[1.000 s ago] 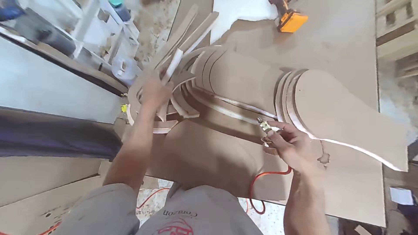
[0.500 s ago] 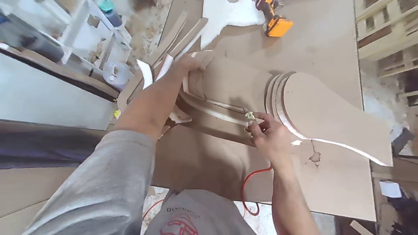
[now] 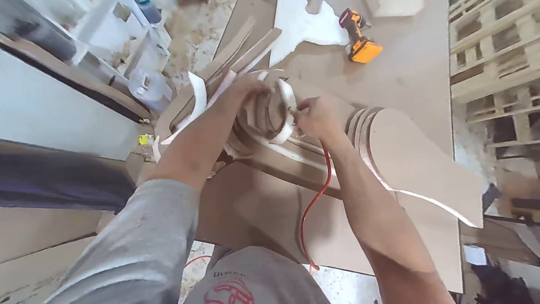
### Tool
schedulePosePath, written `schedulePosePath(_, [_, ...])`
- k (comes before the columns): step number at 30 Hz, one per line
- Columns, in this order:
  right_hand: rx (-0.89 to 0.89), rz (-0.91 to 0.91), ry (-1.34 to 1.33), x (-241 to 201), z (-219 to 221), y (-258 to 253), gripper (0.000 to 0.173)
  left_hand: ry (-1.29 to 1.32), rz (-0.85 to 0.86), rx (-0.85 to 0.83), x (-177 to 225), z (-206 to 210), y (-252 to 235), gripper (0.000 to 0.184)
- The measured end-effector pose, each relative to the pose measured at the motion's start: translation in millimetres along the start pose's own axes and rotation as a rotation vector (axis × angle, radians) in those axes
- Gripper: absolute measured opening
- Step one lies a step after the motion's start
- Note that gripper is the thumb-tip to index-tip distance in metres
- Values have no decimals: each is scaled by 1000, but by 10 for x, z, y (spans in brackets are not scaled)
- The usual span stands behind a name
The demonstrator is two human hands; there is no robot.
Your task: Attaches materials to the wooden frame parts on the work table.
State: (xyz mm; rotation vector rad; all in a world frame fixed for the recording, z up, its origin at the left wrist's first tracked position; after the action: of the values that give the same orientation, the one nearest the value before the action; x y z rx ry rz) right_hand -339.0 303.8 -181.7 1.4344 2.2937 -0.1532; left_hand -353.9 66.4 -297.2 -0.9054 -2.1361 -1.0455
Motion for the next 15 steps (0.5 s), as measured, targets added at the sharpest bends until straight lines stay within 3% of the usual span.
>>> schedulePosePath(3, [-79, 21, 28, 192, -45, 86, 29, 103, 40, -23, -16, -98, -43, 63])
schedulePosePath(6, [-426, 60, -122, 145, 191, 345, 23, 245, 7, -78, 21, -216, 90, 54])
schedulePosePath(9, [-304, 61, -33, 9, 364, 240, 28, 61, 93, -15, 151, -210, 216, 65])
schedulePosePath(12, [-123, 88, 46, 111, 27, 175, 33, -280, 244, 85, 376, -32, 528, 66])
schedulePosePath(15, [-239, 64, 102, 353, -148, 369, 30, -358, 305, 75, 530, 343, 982, 66])
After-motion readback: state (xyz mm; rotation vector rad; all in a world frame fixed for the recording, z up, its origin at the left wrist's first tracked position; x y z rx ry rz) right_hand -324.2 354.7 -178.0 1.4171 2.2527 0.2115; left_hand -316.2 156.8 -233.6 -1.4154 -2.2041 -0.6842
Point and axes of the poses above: each hand's wrist, its own y-axis away from the middle knuckle, its own z-axis out of the palm, x = y × z, the point moved 6 cm from there along -y, towards the middle knuckle, and after that the axes turned 5 degrees about x, right-handed, at the moved point
